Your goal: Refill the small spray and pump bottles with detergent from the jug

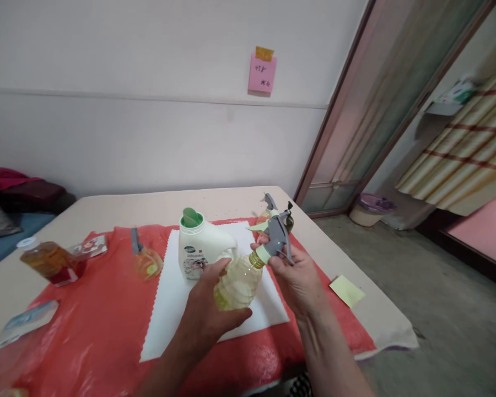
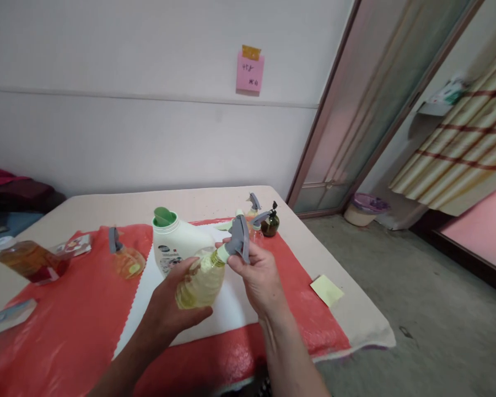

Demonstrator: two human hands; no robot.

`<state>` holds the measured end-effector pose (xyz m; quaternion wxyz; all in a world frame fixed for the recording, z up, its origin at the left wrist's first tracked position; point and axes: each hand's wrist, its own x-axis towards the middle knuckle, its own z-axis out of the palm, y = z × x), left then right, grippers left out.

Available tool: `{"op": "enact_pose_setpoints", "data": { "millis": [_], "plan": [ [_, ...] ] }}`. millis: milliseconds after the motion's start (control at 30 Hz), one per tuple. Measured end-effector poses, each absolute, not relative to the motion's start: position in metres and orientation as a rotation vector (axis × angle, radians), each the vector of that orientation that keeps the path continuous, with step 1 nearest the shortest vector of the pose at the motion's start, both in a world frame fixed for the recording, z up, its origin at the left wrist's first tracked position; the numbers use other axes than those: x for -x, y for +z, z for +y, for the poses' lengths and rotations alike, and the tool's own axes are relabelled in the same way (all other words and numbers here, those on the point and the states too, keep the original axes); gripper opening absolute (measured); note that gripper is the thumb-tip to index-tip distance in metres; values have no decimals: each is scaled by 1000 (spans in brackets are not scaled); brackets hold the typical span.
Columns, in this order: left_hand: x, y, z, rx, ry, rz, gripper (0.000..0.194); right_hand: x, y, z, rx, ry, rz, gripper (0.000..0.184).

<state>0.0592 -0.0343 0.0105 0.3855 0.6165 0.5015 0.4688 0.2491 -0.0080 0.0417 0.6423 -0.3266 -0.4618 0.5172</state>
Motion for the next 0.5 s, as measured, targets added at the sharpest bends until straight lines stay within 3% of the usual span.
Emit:
{"op": "enact_pose_setpoints", "data": {
  "millis": [500],
  "plan": [
    [-48,-2,-29,-2112,1330,1445,76,-224,21,1,680,1224,-931,33]
  ]
}}
